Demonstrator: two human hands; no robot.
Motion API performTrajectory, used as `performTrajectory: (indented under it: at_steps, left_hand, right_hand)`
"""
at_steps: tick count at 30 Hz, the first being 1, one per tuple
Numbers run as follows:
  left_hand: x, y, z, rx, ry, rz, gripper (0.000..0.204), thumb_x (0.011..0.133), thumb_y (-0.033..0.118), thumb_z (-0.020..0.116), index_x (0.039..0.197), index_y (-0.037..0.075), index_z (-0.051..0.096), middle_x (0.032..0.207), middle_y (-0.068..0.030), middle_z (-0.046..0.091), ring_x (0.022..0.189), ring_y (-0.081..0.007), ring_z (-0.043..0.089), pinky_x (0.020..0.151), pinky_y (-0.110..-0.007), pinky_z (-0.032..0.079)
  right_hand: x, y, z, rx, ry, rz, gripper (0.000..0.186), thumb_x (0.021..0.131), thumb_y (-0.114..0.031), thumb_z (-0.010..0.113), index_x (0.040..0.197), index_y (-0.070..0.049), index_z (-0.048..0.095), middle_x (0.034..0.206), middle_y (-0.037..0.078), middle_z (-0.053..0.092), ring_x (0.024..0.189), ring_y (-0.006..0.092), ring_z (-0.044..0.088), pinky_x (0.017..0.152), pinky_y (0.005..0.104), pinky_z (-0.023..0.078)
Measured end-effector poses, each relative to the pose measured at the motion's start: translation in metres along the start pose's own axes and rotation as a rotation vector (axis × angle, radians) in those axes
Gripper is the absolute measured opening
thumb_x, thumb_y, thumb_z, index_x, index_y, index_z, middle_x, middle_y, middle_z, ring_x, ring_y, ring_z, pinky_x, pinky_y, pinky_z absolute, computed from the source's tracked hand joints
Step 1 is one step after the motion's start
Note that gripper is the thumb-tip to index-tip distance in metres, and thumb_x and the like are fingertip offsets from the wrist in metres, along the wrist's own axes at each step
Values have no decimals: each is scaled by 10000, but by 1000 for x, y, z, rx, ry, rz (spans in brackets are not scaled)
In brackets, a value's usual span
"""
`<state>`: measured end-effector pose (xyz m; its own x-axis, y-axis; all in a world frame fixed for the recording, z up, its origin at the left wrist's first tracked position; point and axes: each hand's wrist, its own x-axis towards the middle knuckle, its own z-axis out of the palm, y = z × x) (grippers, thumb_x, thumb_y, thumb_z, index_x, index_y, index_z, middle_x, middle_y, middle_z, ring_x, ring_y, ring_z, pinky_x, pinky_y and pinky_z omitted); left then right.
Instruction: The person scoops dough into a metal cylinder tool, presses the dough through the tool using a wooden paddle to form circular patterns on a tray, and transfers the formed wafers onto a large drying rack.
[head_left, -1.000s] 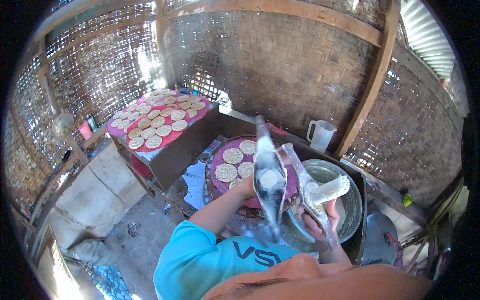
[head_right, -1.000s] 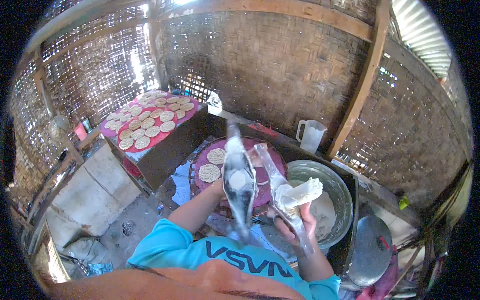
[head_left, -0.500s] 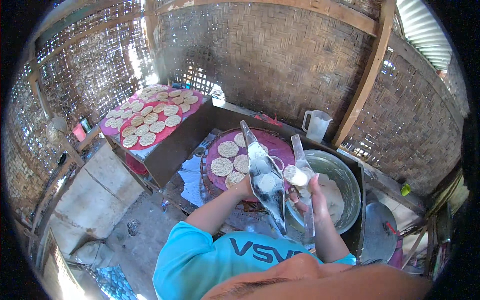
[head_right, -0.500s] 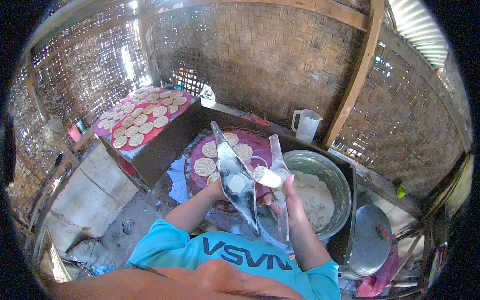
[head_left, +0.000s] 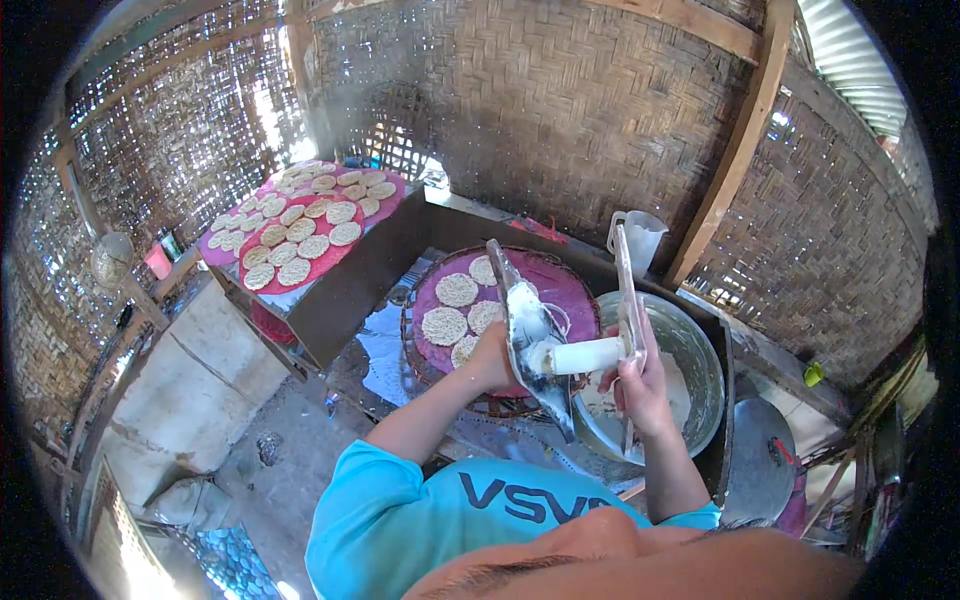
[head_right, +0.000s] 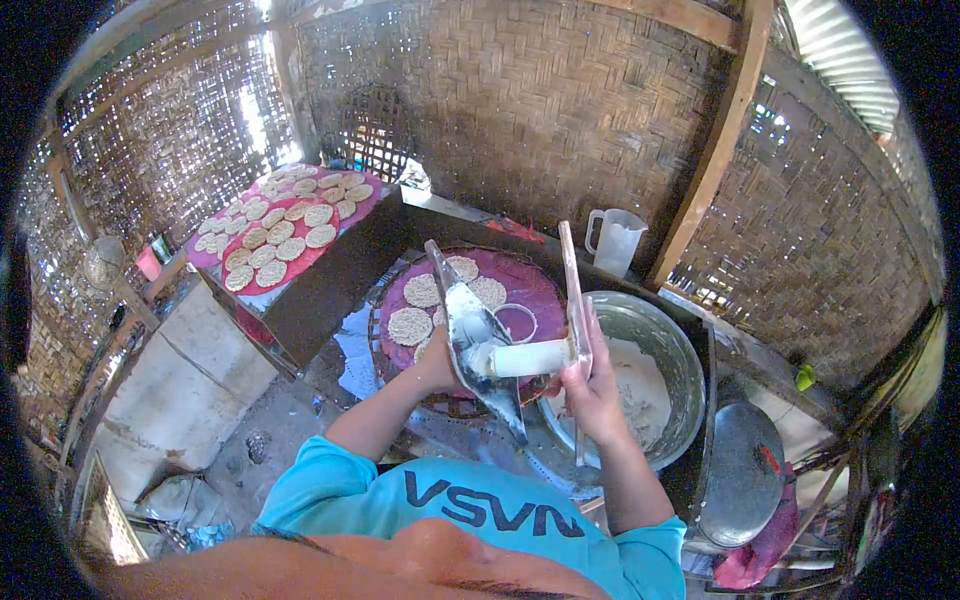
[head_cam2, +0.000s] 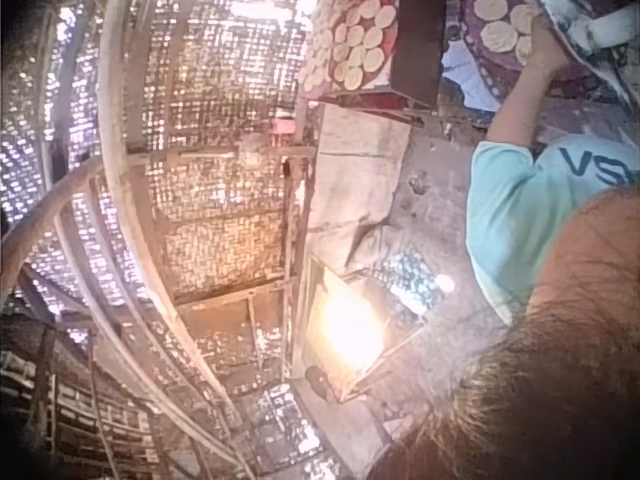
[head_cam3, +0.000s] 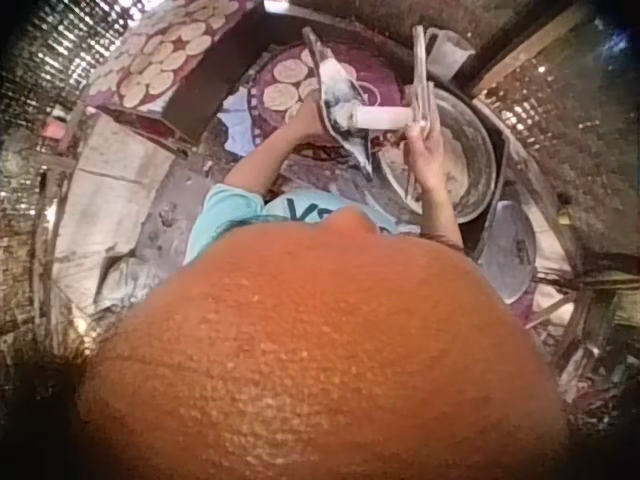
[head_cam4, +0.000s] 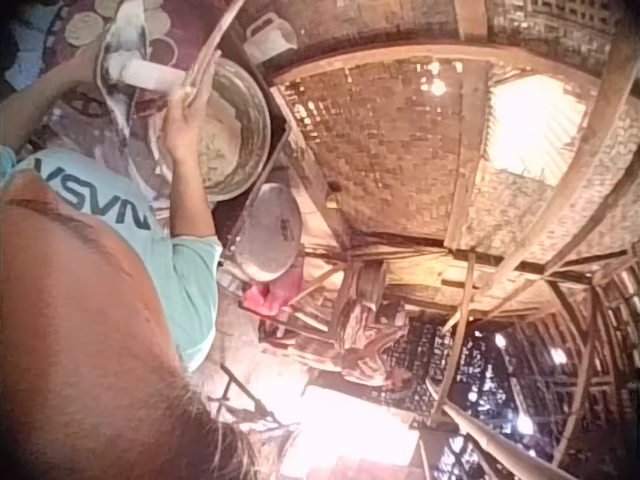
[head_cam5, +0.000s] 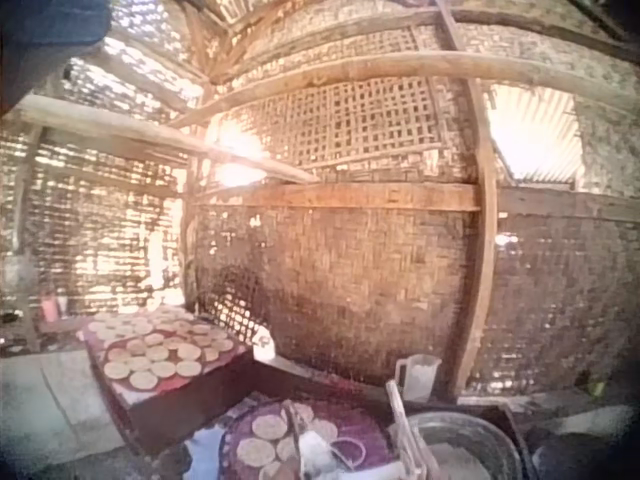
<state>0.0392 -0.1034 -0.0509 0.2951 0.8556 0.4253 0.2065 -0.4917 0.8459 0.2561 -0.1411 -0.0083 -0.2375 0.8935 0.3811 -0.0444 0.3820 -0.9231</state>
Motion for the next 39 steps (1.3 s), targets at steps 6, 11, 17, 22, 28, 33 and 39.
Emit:
performTrajectory:
  at_steps: [6, 11, 17, 22, 28, 33, 39]
  left_hand:
    - [3, -8, -6, 983, 28, 351, 383, 606, 415, 609, 882, 151, 635, 829, -47, 637, 781, -193, 612, 1026, -430, 234]
    - [-5, -11, -3, 765, 130, 399, 418, 533, 394, 657, 851, 124, 630, 812, -64, 629, 768, -203, 612, 960, -392, 342]
    - [-25, -26, -12, 609, 171, 145, 489, 468, 372, 731, 879, 130, 623, 840, -83, 616, 800, -249, 604, 863, -364, 431]
    - [-67, -45, -49, 164, 431, 39, 617, 558, 320, 764, 1085, 96, 536, 1061, -85, 569, 1002, -215, 538, 920, -346, 392]
    - [-134, -81, -102, -652, 391, 45, 772, 594, 225, 771, 1235, 27, 389, 1171, -155, 493, 1045, -235, 502, 871, -398, 425]
    - [-158, -113, -124, -1086, 389, -88, 785, 592, 262, 776, 1239, 40, 390, 1152, -200, 496, 1013, -269, 530, 800, -419, 481]
    - [-161, -88, -133, -924, 373, -182, 720, 578, 250, 769, 1183, 44, 439, 1117, -176, 520, 993, -254, 540, 819, -400, 467]
  right_hand:
    - [0, -22, 9, -992, -65, -443, 804, 669, -402, 686, 1276, -14, 328, 1192, 229, 358, 982, 407, 497, 670, 434, 507]
    - [-7, -13, 31, -1036, -117, -396, 890, 601, -456, 718, 1274, -24, 327, 1219, 239, 318, 1005, 419, 482, 694, 432, 501]
    - [19, -7, 42, -863, -315, -388, 980, 625, -442, 713, 1354, -40, 194, 1249, 226, 296, 1055, 399, 451, 796, 424, 459]
    - [64, 52, -8, -498, -105, 41, 721, 836, -381, 499, 1350, 13, 182, 1177, 230, 422, 1059, 355, 455, 939, 416, 327]
    - [74, 184, -74, -108, 81, 825, 285, 859, -276, 519, 1045, -61, 540, 742, 22, 549, 496, 98, 456, 384, 232, 369]
    - [62, 196, -78, 38, 61, 779, 143, 861, -218, 525, 880, -78, 545, 703, 5, 533, 442, 89, 425, 349, 219, 338]
    - [11, 182, -51, 284, 65, 925, 158, 870, -181, 508, 971, -60, 526, 746, 37, 556, 513, 120, 492, 388, 198, 389]
